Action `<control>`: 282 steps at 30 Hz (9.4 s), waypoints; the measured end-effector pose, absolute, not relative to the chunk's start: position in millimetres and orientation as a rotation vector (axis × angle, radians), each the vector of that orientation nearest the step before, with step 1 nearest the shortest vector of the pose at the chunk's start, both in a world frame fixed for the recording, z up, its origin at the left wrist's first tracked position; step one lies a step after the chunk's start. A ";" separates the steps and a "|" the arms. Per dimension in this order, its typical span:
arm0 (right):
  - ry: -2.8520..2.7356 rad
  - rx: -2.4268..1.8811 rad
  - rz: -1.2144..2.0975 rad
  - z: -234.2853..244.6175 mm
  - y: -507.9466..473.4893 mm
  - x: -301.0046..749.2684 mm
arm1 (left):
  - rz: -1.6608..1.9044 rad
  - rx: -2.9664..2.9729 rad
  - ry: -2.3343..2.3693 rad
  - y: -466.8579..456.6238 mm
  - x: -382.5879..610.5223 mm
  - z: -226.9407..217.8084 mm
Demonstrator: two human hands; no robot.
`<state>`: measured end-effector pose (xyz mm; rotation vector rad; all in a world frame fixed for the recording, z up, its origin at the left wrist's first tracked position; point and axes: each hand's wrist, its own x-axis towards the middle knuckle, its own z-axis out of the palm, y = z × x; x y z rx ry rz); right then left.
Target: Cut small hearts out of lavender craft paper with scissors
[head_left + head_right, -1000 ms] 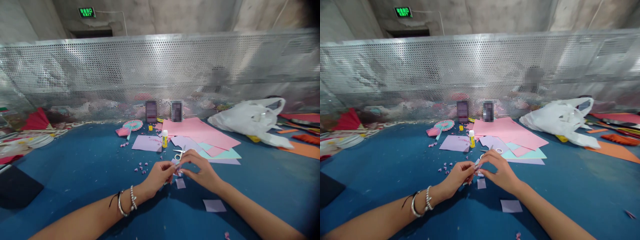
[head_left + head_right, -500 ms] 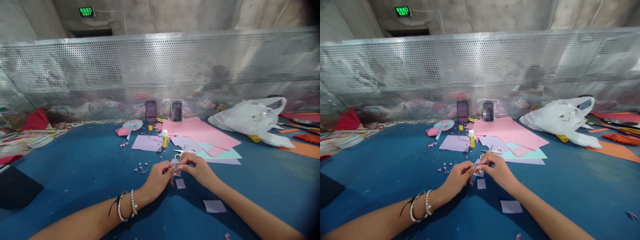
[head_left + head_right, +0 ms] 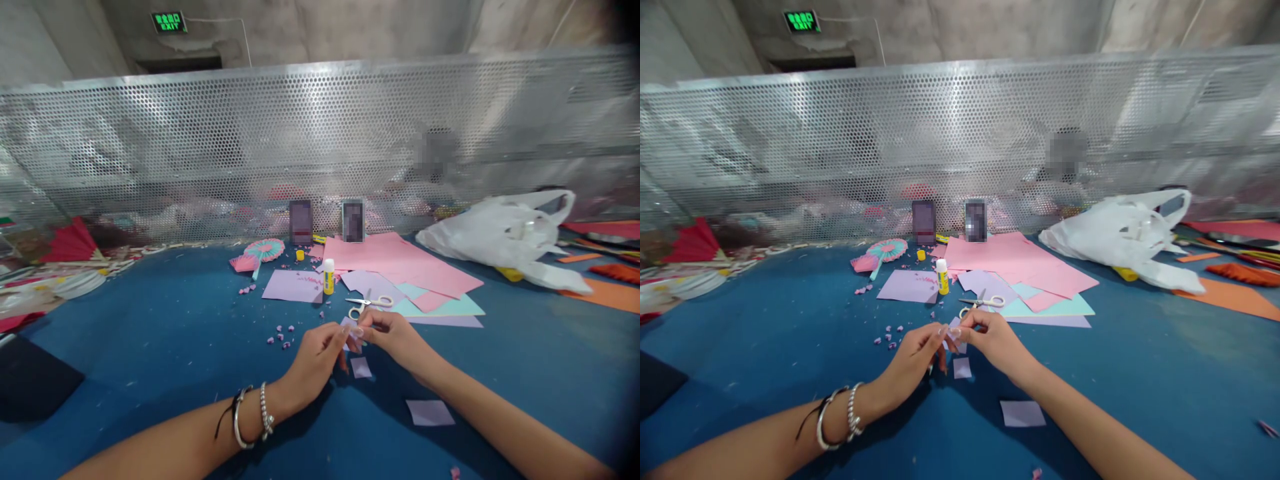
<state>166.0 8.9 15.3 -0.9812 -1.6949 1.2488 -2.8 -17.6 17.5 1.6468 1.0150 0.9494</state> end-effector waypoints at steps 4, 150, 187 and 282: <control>-1.696 -0.960 1.291 14.5 8.1 165.1 | 0.966 1.694 1.019 -17.6 -2.1 15.7; -1.642 -1.081 1.322 14.6 6.7 162.9 | 0.938 1.654 1.055 -10.4 -2.5 5.0; -1.582 -0.919 1.410 15.7 2.1 160.1 | 0.947 1.686 1.044 -10.1 -2.1 5.3; -2.455 -1.577 -0.072 6.5 22.4 198.7 | 1.093 1.461 0.971 -4.0 1.7 0.4</control>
